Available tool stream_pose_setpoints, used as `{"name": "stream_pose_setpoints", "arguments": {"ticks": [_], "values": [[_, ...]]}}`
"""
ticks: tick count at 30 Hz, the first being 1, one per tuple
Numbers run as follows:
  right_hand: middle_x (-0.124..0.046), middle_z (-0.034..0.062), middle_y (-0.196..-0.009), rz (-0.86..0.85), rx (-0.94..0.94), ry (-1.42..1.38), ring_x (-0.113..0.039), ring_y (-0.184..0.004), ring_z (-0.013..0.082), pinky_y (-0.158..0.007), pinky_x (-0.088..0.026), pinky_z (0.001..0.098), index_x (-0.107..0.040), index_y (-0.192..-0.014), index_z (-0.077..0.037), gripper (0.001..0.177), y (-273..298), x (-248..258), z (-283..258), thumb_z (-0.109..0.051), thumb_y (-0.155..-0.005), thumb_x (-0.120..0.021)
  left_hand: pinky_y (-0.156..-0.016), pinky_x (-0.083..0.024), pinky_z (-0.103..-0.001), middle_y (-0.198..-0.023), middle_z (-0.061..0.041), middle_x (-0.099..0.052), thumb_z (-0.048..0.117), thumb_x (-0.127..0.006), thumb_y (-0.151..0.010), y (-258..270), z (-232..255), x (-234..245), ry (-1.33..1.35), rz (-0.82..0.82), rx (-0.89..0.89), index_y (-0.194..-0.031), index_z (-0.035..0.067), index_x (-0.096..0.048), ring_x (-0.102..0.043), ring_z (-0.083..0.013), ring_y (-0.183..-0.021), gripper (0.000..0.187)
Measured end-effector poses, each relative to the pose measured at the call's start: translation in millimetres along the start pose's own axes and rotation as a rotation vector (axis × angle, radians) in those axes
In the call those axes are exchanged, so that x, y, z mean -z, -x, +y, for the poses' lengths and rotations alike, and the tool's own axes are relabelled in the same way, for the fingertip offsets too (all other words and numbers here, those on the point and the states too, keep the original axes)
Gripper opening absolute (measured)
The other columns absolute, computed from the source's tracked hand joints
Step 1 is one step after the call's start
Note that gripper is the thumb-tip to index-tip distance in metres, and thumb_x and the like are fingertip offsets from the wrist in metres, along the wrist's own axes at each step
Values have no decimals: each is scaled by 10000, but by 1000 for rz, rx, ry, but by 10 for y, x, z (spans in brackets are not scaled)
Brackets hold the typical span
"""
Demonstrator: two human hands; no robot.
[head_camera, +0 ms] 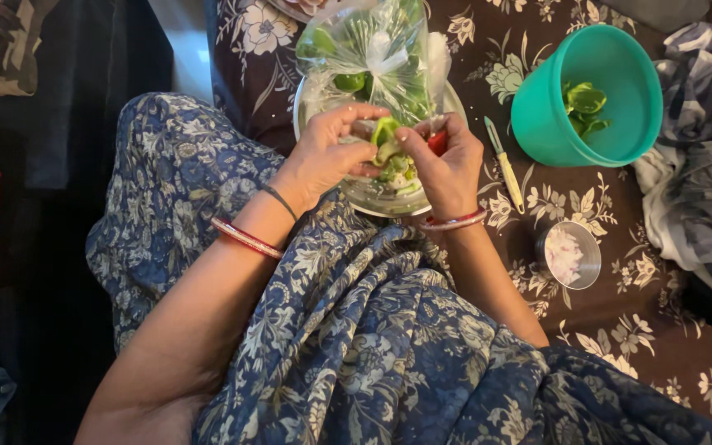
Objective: The person slices green peppers into small pieces with a knife and places them into a blue bowl while sitting on a bed.
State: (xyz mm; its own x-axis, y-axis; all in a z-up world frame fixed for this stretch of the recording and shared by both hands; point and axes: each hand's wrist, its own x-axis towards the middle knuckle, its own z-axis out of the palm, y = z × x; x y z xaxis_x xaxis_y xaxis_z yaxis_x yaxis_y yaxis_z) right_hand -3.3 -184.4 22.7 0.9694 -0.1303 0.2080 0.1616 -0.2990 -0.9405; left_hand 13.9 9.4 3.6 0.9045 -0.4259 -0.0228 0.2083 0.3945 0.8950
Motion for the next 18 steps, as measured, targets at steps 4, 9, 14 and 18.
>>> {"name": "stream_pose_setpoints", "arguments": {"ticks": [4, 9, 14, 18], "values": [[-610, -2, -685, -40, 15, 347, -508, -605, 53, -520, -412, 240, -651, -850, -4, 391, 22, 30, 19, -292, -797, -909, -825, -634, -265, -1203, -36, -631, -37, -621, -902, 4, -31, 10, -33, 8, -62, -1284, 60, -627, -689, -103, -966, 394], [-633, 16, -669, -85, -27, 293, -543, -608, 76, -527, -427, 279, -663, -849, -27, 272, -11, -16, 223, -226, -818, -847, -717, -560, -230, -1075, -31, -700, 100, -718, -886, -19, -108, -44, -272, 56, -126, -1142, 29, -651, -682, -101, -830, 274], [-634, 72, -660, -91, 191, 429, -590, -592, 121, -543, -462, 312, -651, -873, -21, 170, 60, -147, 264, -117, -819, -781, -677, -553, -314, -849, -91, -704, 283, -894, -752, -36, -151, -48, -757, 247, -255, -915, 3, -645, -684, -181, -731, 409], [-603, 92, -638, -135, 206, 447, -578, -567, 145, -546, -457, 331, -650, -879, -23, 141, 121, -211, 210, -98, -823, -755, -721, -561, -351, -795, -110, -712, 286, -898, -733, -59, -188, 27, -811, 268, -315, -842, 12, -662, -699, -211, -750, 378]]}}
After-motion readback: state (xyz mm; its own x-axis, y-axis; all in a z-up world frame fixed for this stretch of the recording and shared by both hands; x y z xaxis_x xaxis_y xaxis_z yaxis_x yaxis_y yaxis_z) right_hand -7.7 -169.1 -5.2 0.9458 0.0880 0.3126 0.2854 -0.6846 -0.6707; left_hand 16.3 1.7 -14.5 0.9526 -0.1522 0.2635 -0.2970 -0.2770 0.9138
